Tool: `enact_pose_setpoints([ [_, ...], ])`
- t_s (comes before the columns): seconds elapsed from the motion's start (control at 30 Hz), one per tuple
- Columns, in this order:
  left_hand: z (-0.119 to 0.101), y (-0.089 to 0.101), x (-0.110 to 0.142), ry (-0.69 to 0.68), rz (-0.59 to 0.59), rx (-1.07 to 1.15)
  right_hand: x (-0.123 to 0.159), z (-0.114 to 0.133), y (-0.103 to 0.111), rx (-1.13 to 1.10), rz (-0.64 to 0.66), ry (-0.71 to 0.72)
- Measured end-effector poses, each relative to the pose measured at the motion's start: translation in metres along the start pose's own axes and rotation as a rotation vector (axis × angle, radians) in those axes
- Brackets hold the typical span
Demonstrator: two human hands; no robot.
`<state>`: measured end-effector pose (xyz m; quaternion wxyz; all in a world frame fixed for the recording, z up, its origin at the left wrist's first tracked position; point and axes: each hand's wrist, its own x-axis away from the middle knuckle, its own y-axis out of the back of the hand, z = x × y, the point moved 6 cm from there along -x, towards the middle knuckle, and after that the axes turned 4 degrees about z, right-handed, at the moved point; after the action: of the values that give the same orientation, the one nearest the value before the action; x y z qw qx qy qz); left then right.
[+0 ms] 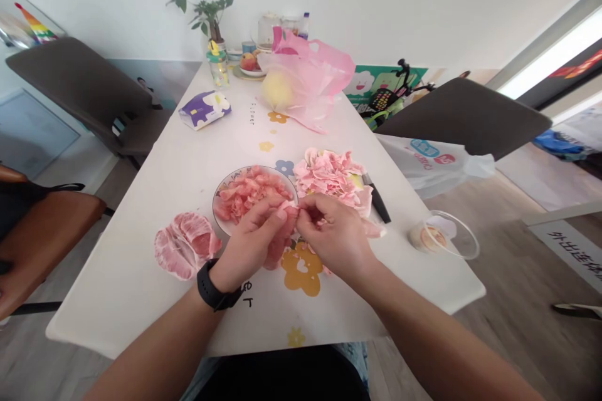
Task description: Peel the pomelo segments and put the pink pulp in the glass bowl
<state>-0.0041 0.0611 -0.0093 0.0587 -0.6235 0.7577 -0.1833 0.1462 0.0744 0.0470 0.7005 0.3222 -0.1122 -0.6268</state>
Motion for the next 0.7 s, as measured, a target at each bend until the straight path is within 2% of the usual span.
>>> enact_pose_setpoints([
  [0.07,0.000,-0.002,0.000,0.022,0.039,0.035,-0.002,-0.006,-0.001,-0.103,0.019,-0.063],
  [0.27,0.000,-0.010,0.001,0.150,0.222,0.249,-0.004,-0.035,-0.016,-0.543,0.234,-0.341],
  [0.37,-0.002,-0.013,0.000,0.144,0.289,0.267,-0.005,-0.039,-0.019,-0.699,0.270,-0.340],
  [0.47,-0.004,-0.013,0.000,0.134,0.271,0.292,-0.006,-0.030,-0.020,-0.809,0.323,-0.268],
  [0.6,0.000,-0.011,0.001,0.211,0.220,0.279,-0.003,-0.015,-0.021,-0.815,0.406,-0.218],
  [0.7,0.001,-0.010,0.001,0.195,0.253,0.212,-0.001,-0.014,-0.019,-0.718,0.333,-0.277],
])
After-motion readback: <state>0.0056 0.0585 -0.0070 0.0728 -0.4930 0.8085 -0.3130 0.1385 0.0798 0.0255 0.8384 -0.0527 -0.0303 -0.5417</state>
